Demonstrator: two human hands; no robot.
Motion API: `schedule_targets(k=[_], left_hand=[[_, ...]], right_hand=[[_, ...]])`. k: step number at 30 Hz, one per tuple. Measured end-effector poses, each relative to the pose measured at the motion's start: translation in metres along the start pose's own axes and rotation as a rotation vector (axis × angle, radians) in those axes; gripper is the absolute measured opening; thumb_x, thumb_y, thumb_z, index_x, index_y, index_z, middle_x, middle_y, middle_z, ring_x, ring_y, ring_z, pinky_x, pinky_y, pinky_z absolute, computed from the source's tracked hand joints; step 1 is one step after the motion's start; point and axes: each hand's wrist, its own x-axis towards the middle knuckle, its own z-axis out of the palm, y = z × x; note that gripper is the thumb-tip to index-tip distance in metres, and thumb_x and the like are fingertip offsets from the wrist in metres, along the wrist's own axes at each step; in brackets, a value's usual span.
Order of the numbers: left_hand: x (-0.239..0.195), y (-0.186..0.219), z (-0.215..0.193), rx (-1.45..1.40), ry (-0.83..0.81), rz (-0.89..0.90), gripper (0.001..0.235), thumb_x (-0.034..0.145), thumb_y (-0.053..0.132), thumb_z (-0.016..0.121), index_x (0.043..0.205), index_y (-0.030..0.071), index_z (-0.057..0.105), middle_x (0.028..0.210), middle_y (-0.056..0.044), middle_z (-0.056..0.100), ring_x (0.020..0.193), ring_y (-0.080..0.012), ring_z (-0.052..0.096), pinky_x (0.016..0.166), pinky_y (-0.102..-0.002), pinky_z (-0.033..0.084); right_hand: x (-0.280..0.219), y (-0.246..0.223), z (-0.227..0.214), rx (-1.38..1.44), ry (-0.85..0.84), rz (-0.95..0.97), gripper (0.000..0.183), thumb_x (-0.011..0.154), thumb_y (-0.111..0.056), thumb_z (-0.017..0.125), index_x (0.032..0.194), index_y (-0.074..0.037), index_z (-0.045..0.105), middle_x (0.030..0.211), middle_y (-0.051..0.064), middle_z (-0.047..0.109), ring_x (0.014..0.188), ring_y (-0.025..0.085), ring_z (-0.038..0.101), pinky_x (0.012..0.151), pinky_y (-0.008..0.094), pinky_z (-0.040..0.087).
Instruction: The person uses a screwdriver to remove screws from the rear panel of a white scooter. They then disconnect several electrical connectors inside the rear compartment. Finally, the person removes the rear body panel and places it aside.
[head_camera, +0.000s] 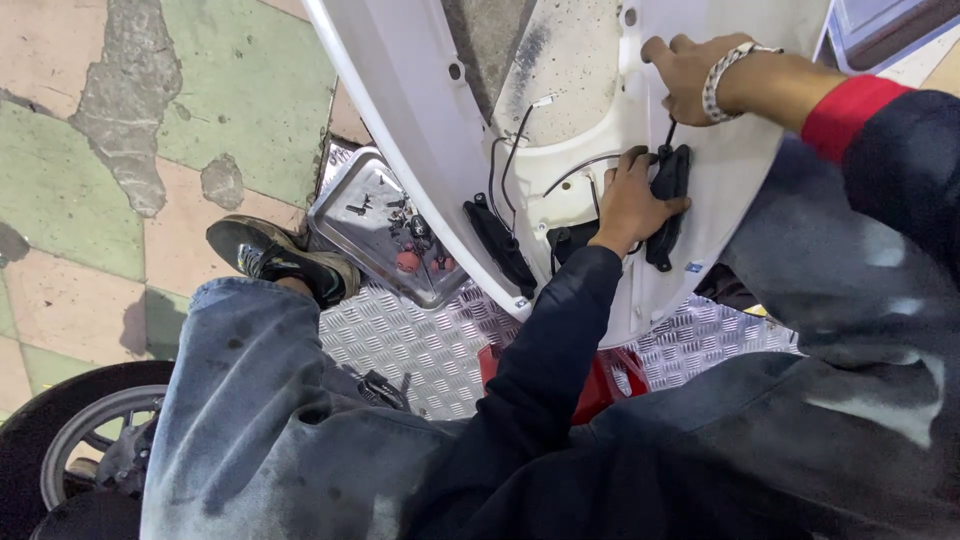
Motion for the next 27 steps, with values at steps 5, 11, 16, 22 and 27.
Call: schedule_targets(k=[5, 11, 16, 22, 27], left_hand=[[0.002, -0.004, 0.002, 0.003, 0.006, 0.010, 0.097, 0.070, 0.047, 0.081, 0.148, 0.002, 0.045, 0.157, -0.010, 0.040, 0.136, -0.0403, 0.041, 0.115, -0.045, 0.034], [0.000, -0.002, 0.001, -0.005, 0.008, 0.008, 0.094, 0.069, 0.046, 0.082, 0.147, 0.004, 0.048, 0.155, -0.011, 0.041, 0.135, -0.0404, 0.041, 0.114, -0.045, 0.036], [0.000, 0.001, -0.001, -0.017, -0.001, -0.002, 0.094, 0.069, 0.046, 0.081, 0.146, 0.004, 0.048, 0.157, -0.010, 0.040, 0.135, -0.0404, 0.040, 0.113, -0.045, 0.036], [0.004, -0.004, 0.004, 0.032, 0.006, 0.020, 0.096, 0.069, 0.049, 0.082, 0.147, 0.006, 0.047, 0.156, -0.010, 0.041, 0.134, -0.0409, 0.041, 0.114, -0.044, 0.035], [0.001, -0.001, -0.001, 0.029, -0.011, 0.009, 0.096, 0.069, 0.048, 0.081, 0.147, 0.005, 0.047, 0.156, -0.010, 0.041, 0.135, -0.0405, 0.041, 0.114, -0.044, 0.035]], right_hand=[[0.011, 0.001, 0.010, -0.219, 0.048, 0.094, 0.063, 0.109, -0.061, 0.023, 0.152, -0.017, 0.038, 0.116, 0.015, 0.078, 0.101, 0.037, 0.078, 0.073, 0.049, 0.061], [0.007, 0.004, 0.004, -0.060, -0.004, -0.001, 0.064, 0.101, -0.032, 0.051, 0.157, -0.015, 0.024, 0.128, 0.017, 0.059, 0.096, 0.040, 0.075, 0.075, 0.051, 0.061], [0.017, 0.007, 0.008, -0.145, -0.007, 0.137, 0.048, 0.106, -0.044, 0.042, 0.141, -0.012, 0.047, 0.115, 0.017, 0.080, 0.100, 0.038, 0.079, 0.074, 0.049, 0.062], [0.024, 0.011, 0.015, 0.049, -0.030, 0.007, 0.073, 0.100, -0.031, 0.054, 0.160, -0.014, 0.018, 0.148, 0.019, 0.048, 0.107, 0.050, 0.072, 0.081, 0.062, 0.060], [0.024, 0.011, 0.014, -0.071, -0.047, 0.141, 0.079, 0.105, -0.064, 0.027, 0.162, -0.011, 0.019, 0.131, 0.022, 0.073, 0.114, 0.046, 0.073, 0.088, 0.062, 0.056]])
